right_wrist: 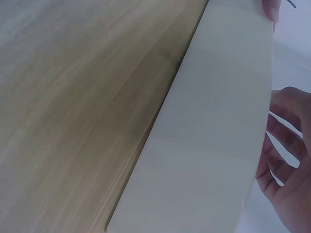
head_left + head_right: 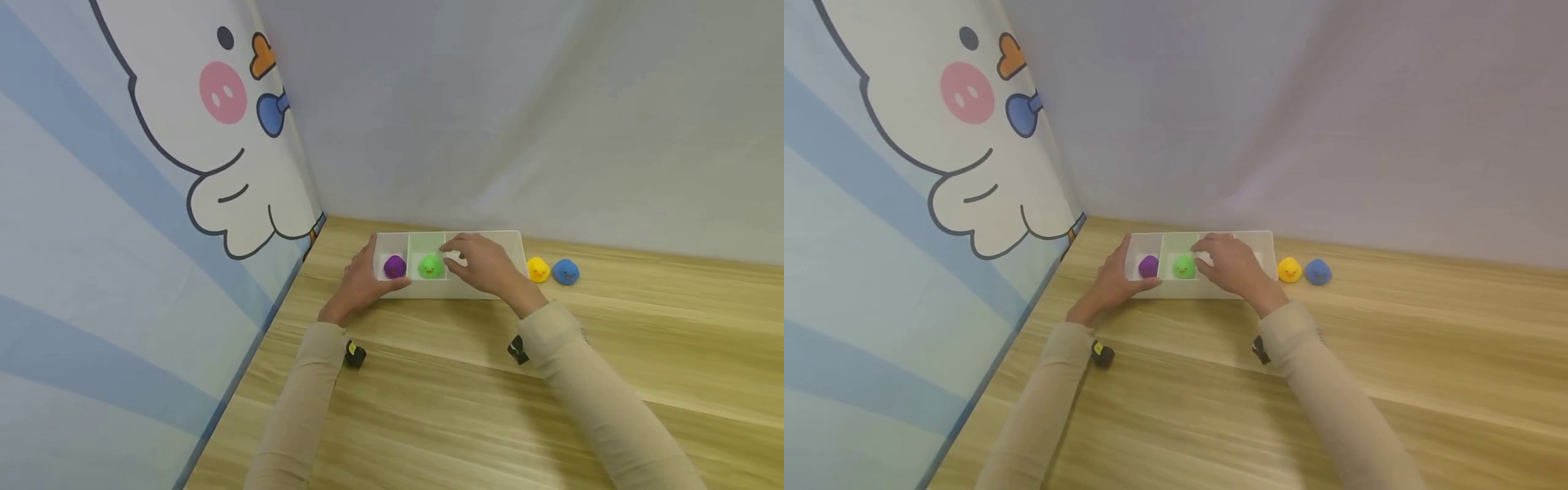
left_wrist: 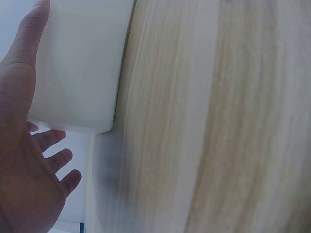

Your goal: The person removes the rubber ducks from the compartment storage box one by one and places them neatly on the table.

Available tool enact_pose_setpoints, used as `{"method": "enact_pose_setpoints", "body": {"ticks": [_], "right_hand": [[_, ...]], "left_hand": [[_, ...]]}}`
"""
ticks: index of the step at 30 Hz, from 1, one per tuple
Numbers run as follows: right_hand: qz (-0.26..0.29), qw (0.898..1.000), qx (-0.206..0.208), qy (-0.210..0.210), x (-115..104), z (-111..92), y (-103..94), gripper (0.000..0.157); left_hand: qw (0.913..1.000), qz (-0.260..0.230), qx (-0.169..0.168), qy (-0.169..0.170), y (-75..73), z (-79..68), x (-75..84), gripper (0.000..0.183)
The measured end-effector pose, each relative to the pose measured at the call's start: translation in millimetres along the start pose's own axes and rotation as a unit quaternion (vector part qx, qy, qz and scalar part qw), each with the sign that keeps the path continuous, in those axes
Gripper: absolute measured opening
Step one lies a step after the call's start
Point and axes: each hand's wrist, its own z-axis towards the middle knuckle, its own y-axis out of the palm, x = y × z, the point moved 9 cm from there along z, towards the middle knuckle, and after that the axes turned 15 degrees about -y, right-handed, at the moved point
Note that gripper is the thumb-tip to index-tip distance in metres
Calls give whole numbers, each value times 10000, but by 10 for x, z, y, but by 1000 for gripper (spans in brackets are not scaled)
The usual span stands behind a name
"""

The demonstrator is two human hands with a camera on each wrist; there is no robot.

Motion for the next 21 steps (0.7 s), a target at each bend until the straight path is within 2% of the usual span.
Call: {"method": "enact_pose_setpoints", "body": {"ticks": [9, 21], "right_hand": [[53, 9999, -49, 81, -33, 82, 32, 29], [205, 9995, -256, 15, 14, 177, 162, 29]], "left_hand": [[10000, -23, -10, -13, -32, -27, 7, 128], [10000, 20, 85, -15, 8, 38, -21, 130]]}}
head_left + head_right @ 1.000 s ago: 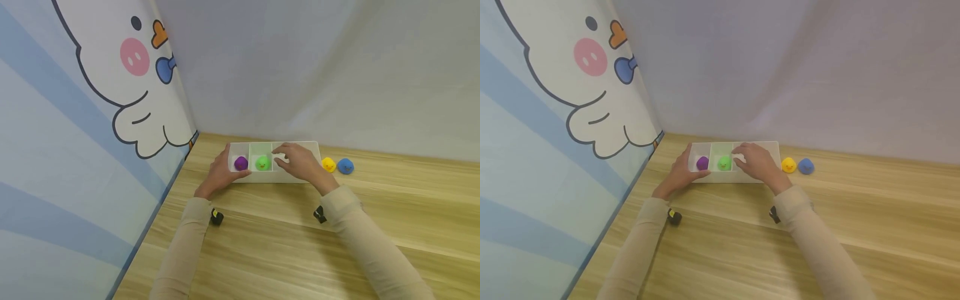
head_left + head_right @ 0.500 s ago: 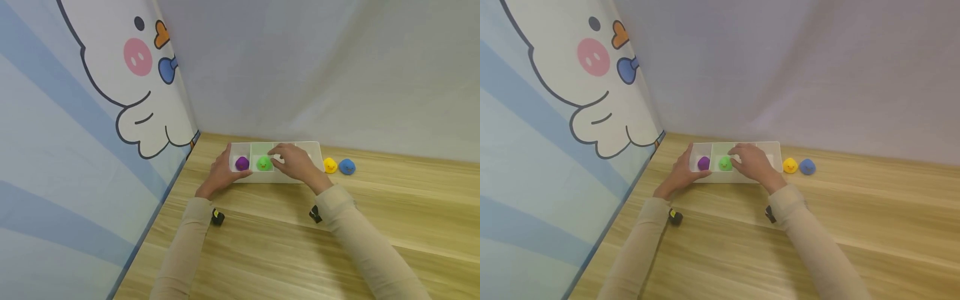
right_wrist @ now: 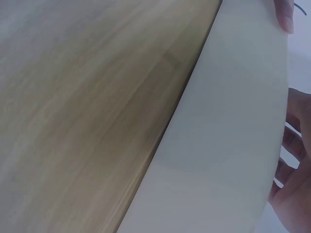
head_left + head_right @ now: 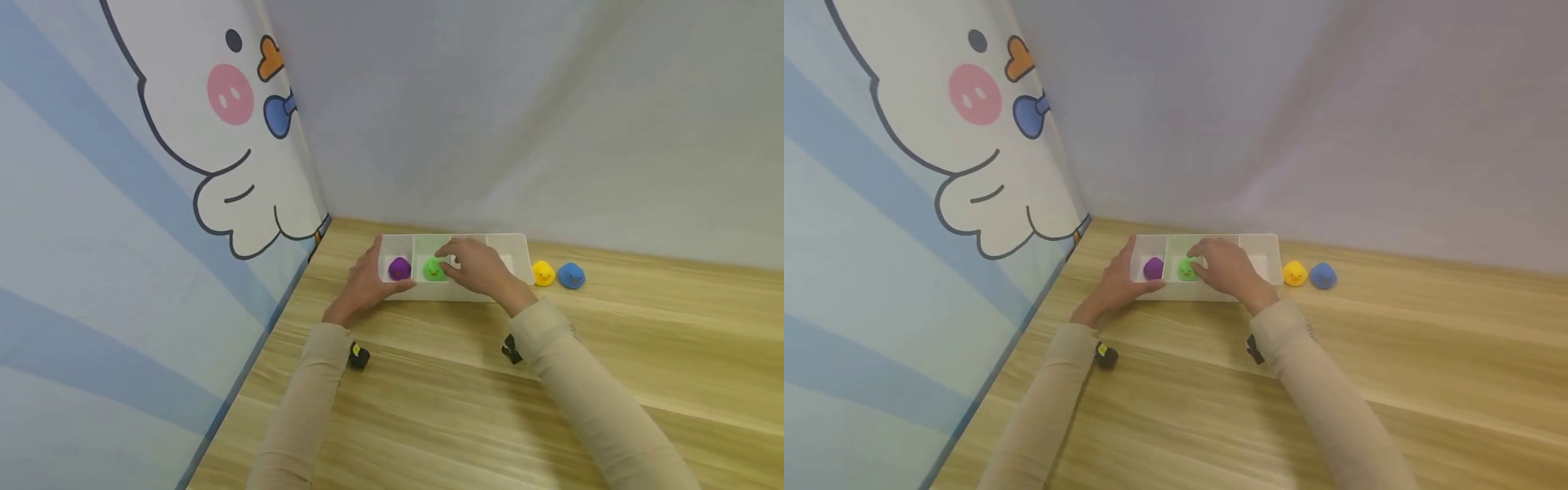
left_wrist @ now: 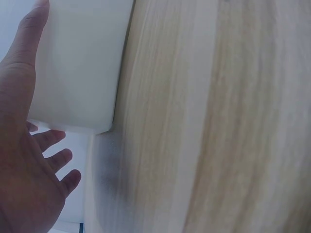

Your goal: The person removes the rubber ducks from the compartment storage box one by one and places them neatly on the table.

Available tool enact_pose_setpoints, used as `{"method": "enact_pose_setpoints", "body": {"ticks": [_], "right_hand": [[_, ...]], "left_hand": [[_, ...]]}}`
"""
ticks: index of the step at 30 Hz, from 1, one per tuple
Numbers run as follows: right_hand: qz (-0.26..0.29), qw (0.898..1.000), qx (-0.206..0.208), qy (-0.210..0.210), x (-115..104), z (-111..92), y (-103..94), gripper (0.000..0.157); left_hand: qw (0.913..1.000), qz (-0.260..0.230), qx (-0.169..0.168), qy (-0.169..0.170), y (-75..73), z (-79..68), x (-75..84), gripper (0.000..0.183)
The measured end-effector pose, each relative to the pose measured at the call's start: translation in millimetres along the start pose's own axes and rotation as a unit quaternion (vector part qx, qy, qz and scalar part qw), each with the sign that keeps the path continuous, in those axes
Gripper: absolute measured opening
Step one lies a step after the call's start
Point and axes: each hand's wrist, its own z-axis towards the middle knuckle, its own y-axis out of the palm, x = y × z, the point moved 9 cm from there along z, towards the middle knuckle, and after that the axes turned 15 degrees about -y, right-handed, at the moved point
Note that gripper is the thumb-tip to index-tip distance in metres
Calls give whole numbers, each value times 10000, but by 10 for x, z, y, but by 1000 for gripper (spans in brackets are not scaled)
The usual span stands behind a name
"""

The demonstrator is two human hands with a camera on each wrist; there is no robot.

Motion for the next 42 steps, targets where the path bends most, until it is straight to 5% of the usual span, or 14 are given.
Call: {"method": "enact_pose_setpoints", "body": {"ticks": [42], "right_hand": [[250, 9968, -586, 492, 40, 134, 197, 36]], "left_hand": [[9999, -95, -56, -43, 3, -12, -8, 131]]}}
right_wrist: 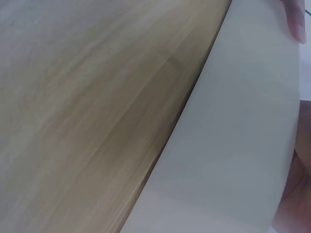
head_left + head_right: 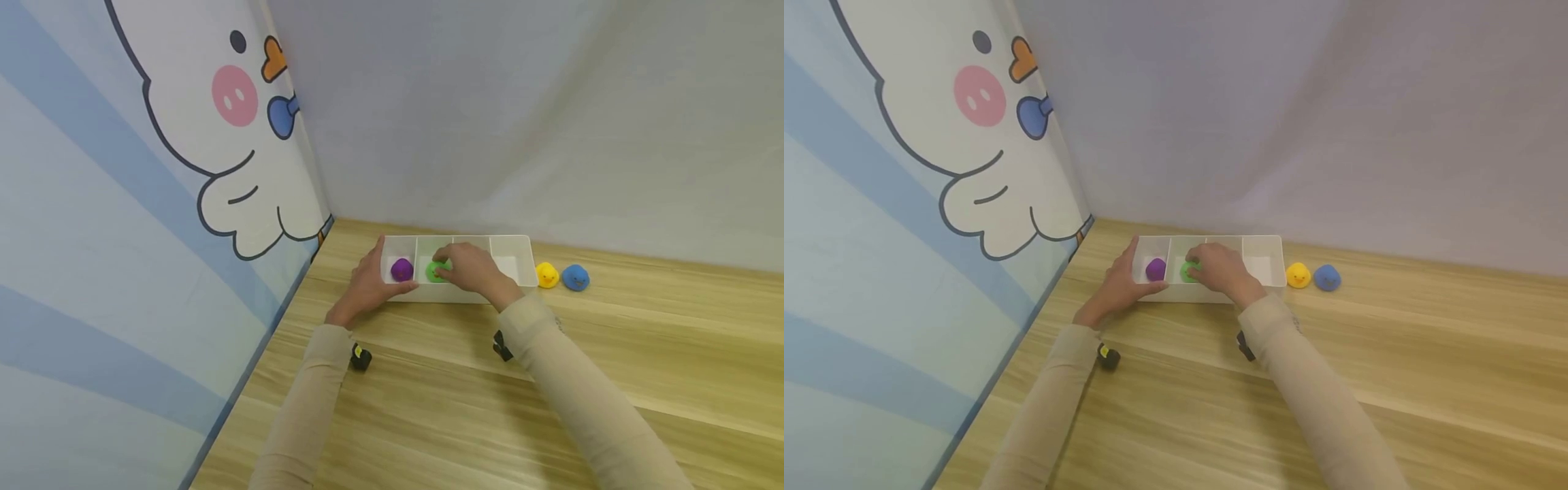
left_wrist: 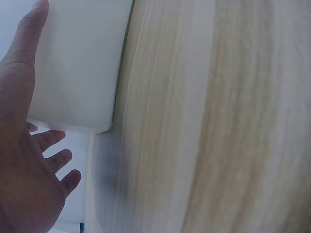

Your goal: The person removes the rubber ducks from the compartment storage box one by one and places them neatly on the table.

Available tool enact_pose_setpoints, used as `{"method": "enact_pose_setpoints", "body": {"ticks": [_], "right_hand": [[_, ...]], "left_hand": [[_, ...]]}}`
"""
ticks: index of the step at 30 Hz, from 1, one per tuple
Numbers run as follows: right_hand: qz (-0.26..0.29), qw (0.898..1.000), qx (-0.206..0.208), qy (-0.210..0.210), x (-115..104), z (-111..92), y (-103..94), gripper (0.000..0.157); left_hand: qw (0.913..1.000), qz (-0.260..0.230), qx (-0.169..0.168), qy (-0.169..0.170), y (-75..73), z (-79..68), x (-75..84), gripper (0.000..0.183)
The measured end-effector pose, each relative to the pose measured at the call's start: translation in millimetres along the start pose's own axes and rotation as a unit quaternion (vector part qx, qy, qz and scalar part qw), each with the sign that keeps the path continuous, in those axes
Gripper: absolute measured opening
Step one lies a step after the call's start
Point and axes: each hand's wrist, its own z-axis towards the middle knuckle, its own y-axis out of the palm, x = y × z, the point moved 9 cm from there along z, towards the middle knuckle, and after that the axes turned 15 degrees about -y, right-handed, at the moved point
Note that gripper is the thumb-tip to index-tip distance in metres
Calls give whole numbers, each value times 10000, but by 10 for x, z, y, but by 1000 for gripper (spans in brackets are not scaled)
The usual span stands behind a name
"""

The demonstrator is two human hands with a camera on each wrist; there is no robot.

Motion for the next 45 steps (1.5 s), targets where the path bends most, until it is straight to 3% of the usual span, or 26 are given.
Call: {"method": "enact_pose_setpoints", "body": {"ticks": [16, 45], "right_hand": [[-168, 9999, 11, -3, -61, -24, -13, 34], [-206, 9986, 465, -110, -122, -143, -220, 37]], "left_hand": [[10000, -9, 0, 68, -22, -4, -11, 131], [10000, 61, 0, -16, -8, 22, -32, 130]]}}
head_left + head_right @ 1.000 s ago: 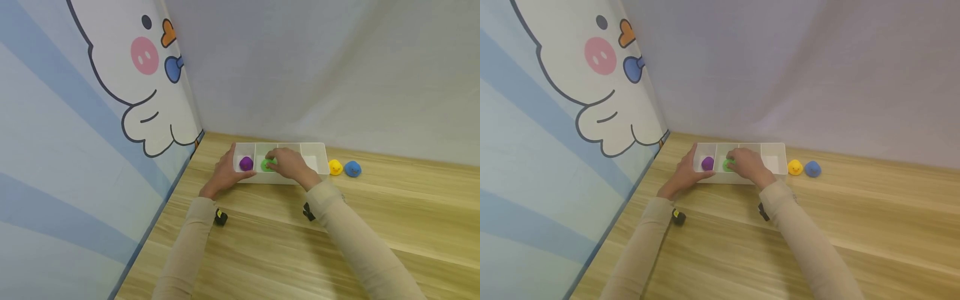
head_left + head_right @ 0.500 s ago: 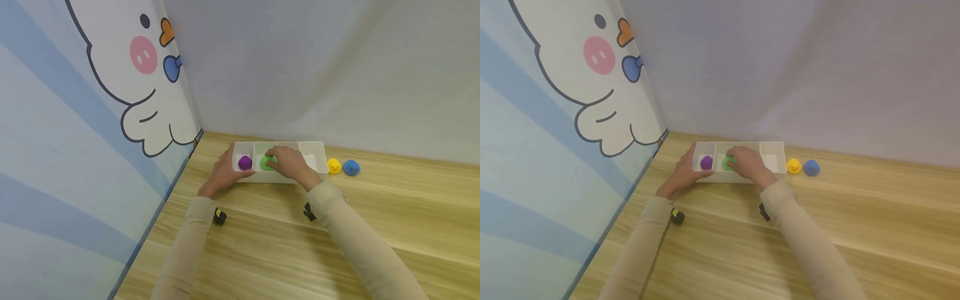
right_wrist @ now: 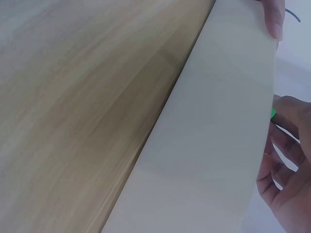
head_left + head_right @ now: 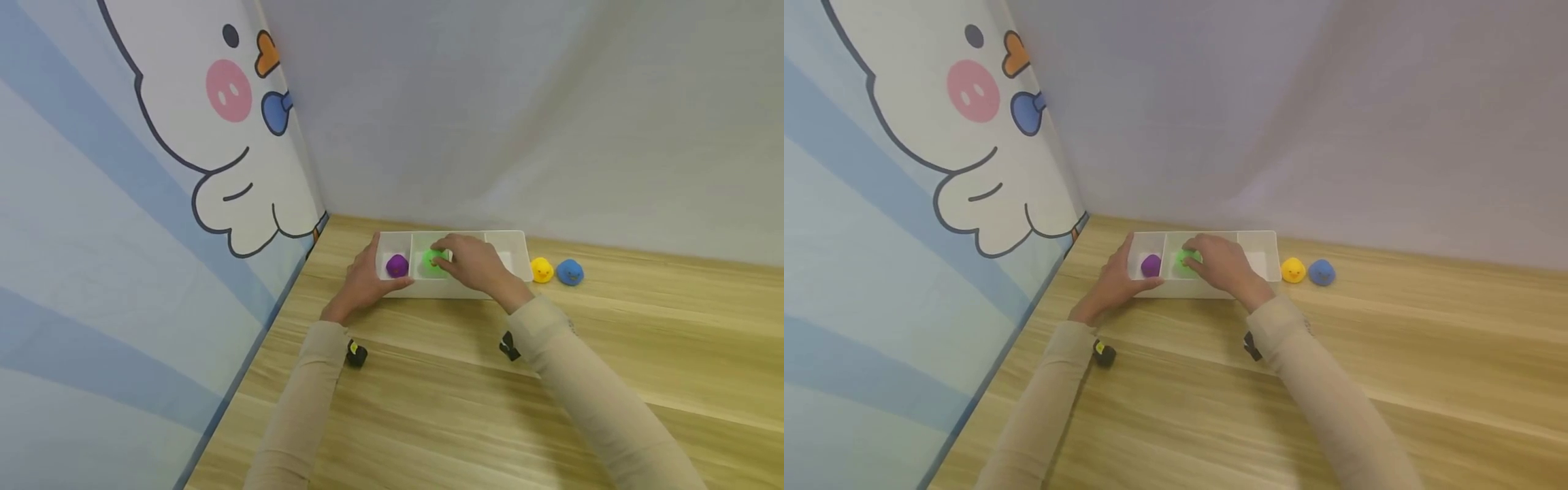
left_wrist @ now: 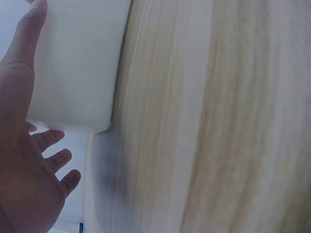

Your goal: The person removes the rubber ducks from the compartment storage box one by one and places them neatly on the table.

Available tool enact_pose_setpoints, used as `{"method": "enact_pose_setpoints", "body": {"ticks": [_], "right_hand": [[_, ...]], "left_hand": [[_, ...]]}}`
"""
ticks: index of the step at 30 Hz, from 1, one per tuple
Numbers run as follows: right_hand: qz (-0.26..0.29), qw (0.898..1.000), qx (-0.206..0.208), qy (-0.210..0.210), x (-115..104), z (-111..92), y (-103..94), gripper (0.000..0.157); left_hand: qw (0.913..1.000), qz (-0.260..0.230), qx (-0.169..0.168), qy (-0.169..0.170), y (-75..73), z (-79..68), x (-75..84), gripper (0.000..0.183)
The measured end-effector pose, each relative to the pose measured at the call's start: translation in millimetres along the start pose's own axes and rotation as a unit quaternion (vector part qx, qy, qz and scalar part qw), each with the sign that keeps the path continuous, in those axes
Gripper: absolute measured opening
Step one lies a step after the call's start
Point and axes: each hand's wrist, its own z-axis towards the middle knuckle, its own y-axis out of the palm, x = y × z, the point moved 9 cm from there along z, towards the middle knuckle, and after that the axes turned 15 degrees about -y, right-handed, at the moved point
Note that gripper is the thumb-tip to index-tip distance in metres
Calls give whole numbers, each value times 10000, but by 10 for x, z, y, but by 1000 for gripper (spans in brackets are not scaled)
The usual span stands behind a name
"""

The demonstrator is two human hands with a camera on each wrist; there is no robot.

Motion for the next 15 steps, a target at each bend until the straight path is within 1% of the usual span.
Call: {"method": "enact_pose_setpoints", "body": {"ticks": [9, 15], "right_hand": [[-37, 9997, 201, -112, -63, -12, -72, 37], [-38, 9989, 397, -236, -94, -48, -123, 37]], "left_hand": [[10000, -52, -36, 54, -14, -25, 33, 130], [10000, -48, -62, 23, -8, -28, 31, 129]]}}
